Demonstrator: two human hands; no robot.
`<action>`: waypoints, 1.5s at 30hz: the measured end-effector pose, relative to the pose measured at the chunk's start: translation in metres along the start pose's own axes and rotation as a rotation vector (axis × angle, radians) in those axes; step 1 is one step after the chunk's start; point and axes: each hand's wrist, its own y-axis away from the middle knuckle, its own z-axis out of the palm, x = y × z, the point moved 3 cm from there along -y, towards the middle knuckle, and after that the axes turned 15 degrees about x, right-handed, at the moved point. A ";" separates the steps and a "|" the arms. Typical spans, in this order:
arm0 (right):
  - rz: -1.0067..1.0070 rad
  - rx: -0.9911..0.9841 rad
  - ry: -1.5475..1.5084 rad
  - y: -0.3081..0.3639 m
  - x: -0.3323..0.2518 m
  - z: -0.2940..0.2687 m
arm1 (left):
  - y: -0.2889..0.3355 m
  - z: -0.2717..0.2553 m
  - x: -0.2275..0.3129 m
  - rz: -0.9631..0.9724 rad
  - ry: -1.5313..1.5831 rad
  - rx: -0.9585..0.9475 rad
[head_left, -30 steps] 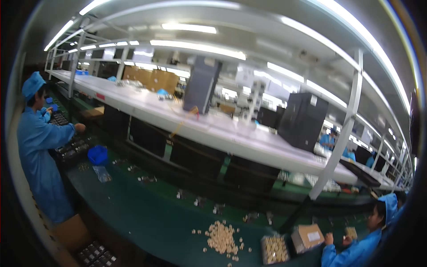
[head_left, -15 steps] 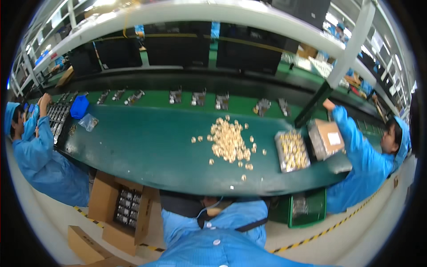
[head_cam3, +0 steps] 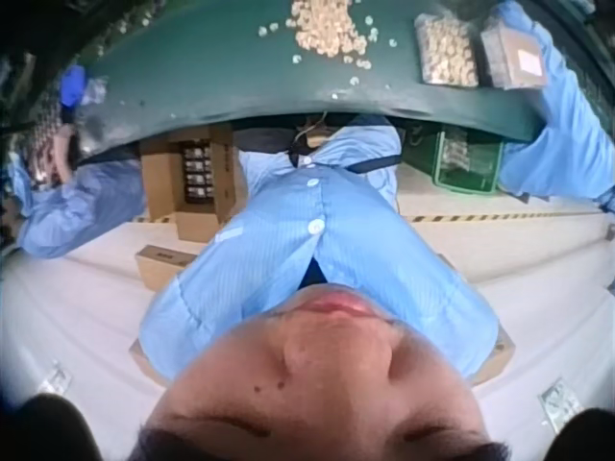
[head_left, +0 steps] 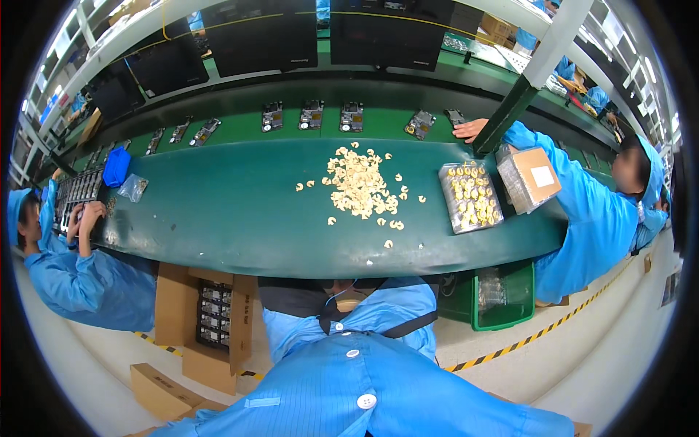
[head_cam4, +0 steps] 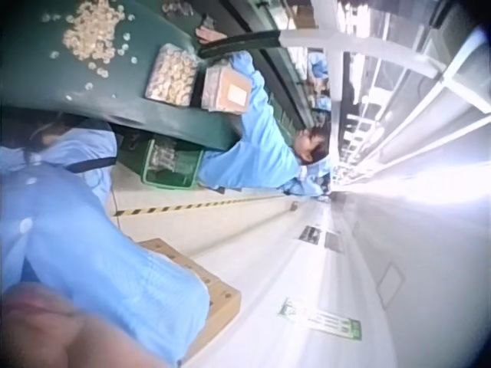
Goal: Manually assemble small electronic components onto a printed circuit board at a factory workstation.
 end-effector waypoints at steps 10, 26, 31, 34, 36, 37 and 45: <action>0.011 0.009 0.018 0.005 -0.007 -0.002 | 0.012 -0.011 -0.003 -0.020 0.001 0.032; 0.052 0.145 0.081 0.028 -0.005 -0.065 | 0.086 0.003 -0.007 -0.087 0.011 0.068; 0.071 0.150 0.090 0.031 -0.002 -0.069 | 0.099 -0.004 -0.013 -0.115 0.022 0.087; 0.065 0.154 0.090 0.026 -0.005 -0.070 | 0.093 -0.009 -0.011 -0.101 0.029 0.100; 0.060 0.156 0.092 0.024 -0.008 -0.069 | 0.086 -0.014 -0.009 -0.088 0.033 0.114; 0.055 0.152 0.091 0.023 -0.010 -0.068 | 0.086 -0.015 -0.008 -0.089 0.034 0.117; -0.008 0.156 0.030 0.044 -0.026 -0.077 | 0.054 -0.018 0.011 0.016 0.034 0.137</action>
